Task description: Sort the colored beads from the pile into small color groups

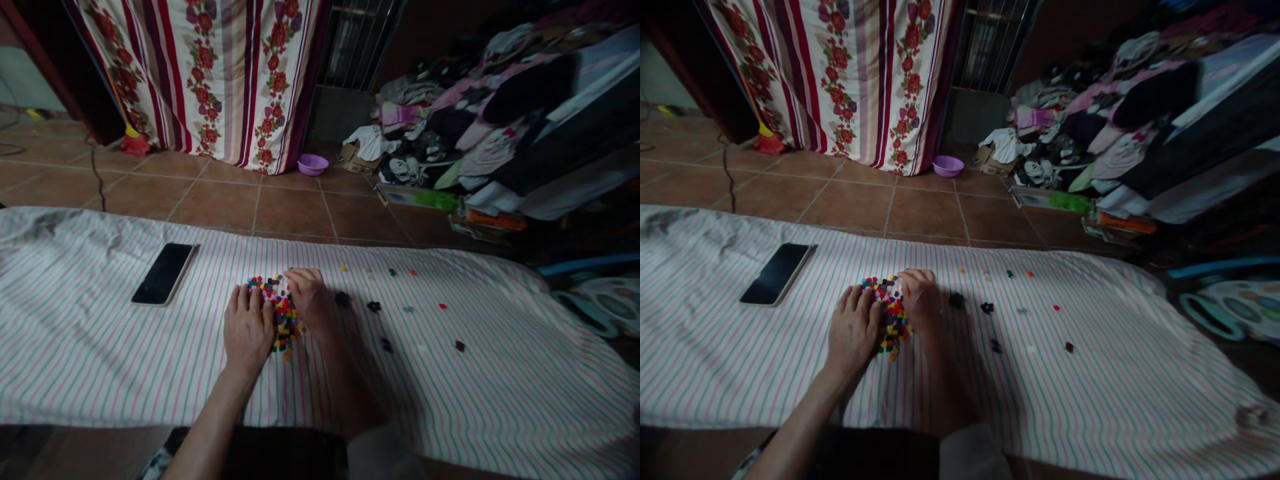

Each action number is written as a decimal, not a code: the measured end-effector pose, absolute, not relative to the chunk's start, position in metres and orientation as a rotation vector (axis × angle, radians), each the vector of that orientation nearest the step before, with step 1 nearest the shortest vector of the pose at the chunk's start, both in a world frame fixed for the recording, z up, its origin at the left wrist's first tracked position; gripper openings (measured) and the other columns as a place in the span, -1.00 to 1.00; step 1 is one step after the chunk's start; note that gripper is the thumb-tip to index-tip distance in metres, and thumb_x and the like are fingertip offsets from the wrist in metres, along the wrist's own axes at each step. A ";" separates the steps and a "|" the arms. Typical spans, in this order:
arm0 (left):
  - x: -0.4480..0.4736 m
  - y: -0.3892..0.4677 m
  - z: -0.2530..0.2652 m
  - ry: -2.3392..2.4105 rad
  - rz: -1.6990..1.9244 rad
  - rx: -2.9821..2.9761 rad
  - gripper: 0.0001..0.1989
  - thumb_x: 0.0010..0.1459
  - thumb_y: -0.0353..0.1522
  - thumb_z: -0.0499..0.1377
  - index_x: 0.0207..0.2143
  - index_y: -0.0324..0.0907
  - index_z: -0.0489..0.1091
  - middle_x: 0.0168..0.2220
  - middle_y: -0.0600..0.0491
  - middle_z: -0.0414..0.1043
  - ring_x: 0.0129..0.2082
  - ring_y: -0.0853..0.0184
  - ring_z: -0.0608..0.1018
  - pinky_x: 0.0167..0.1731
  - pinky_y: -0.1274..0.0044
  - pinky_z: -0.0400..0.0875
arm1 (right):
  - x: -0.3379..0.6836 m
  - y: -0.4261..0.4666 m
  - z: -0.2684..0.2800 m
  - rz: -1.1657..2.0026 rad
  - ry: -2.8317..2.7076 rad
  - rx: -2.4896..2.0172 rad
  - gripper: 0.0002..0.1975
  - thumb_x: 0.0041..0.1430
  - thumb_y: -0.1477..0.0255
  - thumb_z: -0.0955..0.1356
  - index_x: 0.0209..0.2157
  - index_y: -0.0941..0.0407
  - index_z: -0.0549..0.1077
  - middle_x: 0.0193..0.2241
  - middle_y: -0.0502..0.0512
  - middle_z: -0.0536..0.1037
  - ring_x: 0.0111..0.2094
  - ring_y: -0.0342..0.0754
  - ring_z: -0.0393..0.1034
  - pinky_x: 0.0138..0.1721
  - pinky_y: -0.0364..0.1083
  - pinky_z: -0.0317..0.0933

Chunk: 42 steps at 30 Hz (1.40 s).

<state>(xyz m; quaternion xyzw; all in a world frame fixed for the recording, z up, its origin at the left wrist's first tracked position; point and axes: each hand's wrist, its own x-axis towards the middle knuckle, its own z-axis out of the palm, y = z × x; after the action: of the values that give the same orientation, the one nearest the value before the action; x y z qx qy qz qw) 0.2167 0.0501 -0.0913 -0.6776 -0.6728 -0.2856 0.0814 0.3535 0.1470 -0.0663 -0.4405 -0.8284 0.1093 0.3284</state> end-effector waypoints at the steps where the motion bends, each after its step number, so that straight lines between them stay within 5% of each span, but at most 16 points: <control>1: 0.217 0.050 -0.092 -2.039 -0.884 -1.987 -0.68 0.24 -0.32 -0.11 -0.04 -0.16 0.32 0.03 -0.14 0.40 0.15 0.08 0.32 0.10 0.04 0.20 | 0.351 0.147 -0.067 0.291 -2.176 -1.154 -0.70 0.24 0.56 0.22 -0.18 0.11 0.57 -0.19 0.11 0.58 -0.13 0.02 0.31 -0.05 -0.03 0.22; 16: 0.222 0.051 -0.087 -2.135 -1.021 -1.938 -0.67 0.26 -0.31 -0.10 -0.02 -0.14 0.31 0.01 -0.11 0.42 0.14 0.10 0.34 0.13 0.06 0.22 | 0.338 0.149 -0.078 0.283 -2.217 -1.205 -0.80 0.18 0.59 0.27 -0.35 0.08 0.50 -0.34 0.05 0.56 -0.22 0.01 0.30 -0.11 -0.04 0.18; 26: 0.222 0.048 -0.086 -2.000 -0.807 -2.026 -0.70 0.25 -0.40 -0.13 -0.16 -0.26 0.37 -0.02 -0.18 0.42 0.18 0.08 0.27 0.19 0.06 0.14 | 0.345 0.147 -0.070 0.246 -2.071 -1.226 -0.75 0.23 0.50 0.26 -0.17 0.09 0.55 -0.27 0.12 0.55 -0.18 0.01 0.31 -0.09 -0.05 0.19; 42: 0.218 0.051 -0.081 -1.855 -0.667 -2.049 -0.72 0.22 -0.42 -0.09 -0.27 -0.21 0.41 -0.07 -0.15 0.44 0.12 0.10 0.34 0.15 0.08 0.21 | 0.453 0.158 -0.064 0.323 -1.998 -1.353 -0.73 0.13 0.54 0.22 -0.27 0.12 0.53 -0.30 0.12 0.58 -0.22 -0.02 0.44 -0.13 -0.07 0.27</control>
<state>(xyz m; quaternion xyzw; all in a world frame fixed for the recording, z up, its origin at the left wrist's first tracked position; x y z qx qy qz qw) 0.2182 0.0508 -0.0813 -0.7126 -0.6452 -0.2320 0.1488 0.4526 0.1575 -0.0639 -0.5214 -0.7700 0.1245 0.3460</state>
